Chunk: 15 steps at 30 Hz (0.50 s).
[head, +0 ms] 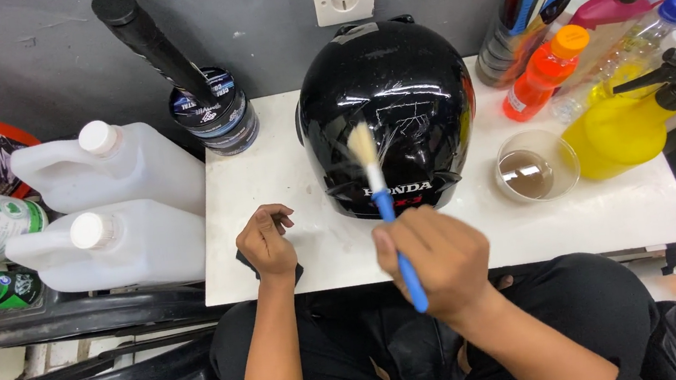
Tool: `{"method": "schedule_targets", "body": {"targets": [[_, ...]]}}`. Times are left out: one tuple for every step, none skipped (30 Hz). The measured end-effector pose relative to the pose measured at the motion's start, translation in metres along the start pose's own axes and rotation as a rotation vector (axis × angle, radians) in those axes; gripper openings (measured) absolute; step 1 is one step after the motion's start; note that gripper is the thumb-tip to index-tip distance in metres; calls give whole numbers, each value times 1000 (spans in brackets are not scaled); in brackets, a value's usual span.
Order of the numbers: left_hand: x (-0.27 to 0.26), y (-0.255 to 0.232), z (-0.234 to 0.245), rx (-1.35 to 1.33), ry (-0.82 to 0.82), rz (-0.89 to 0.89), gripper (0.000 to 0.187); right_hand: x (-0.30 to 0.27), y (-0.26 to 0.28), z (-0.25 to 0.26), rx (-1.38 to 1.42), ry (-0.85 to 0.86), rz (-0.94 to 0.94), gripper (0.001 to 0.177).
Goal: The person uses a paintbrush to apply a clear liquid to the front surface of a black motorcycle helmet. They repeatedly dip the brush into a small cup and brush the liquid over the helmet's visor area and front shell.
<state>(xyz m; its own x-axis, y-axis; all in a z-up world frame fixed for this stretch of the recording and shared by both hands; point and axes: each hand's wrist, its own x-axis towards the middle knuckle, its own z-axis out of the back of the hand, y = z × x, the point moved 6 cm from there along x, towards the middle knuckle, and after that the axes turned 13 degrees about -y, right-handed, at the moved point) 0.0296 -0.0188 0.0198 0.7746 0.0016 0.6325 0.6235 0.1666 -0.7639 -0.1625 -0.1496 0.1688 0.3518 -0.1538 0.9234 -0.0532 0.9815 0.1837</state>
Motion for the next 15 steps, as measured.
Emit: {"method": "schedule_targets", "body": {"targets": [[0, 1, 0, 2, 0, 1, 61, -3, 3, 0, 2, 1, -1, 31], [0, 1, 0, 7, 0, 1, 61, -6, 6, 0, 27, 14, -18, 30], [-1, 1, 0, 10, 2, 2, 61, -9, 9, -1, 50, 27, -37, 31], [-1, 2, -1, 12, 5, 4, 61, -5, 5, -1, 50, 29, -40, 31], [-1, 2, -1, 15, 11, 0, 61, -1, 2, 0, 46, 24, -31, 30], [-1, 2, -2, 18, 16, -4, 62, 2, 0, 1, 41, 18, -22, 30], [-2, 3, -1, 18, 16, -5, 62, 2, -5, 1, 41, 18, -21, 30], [-2, 3, -1, 22, 13, -1, 61, 3, -11, 2, 22, 2, -34, 31], [-1, 4, -1, 26, 7, 0, 61, 4, -16, 3, 4, -17, -44, 32], [0, 3, -1, 24, 4, -2, 61, 1, -14, 4, 5, -20, -40, 32], [0, 3, -1, 24, 4, 3, 60, -3, -10, 4, -16, 8, -8, 32], [-1, 3, -1, 24, 4, 8, 60, -7, -7, 3, -38, 35, 24, 31], [-2, 2, 0, 25, 8, 12, 60, -7, 0, 5, -39, 39, 21, 31], [-3, 0, 0, 3, 16, 12, 62, -7, 8, 7, -15, 58, 25, 30], [-2, -2, 0, -18, 24, 11, 64, -7, 16, 7, 12, 74, 28, 30]]}}
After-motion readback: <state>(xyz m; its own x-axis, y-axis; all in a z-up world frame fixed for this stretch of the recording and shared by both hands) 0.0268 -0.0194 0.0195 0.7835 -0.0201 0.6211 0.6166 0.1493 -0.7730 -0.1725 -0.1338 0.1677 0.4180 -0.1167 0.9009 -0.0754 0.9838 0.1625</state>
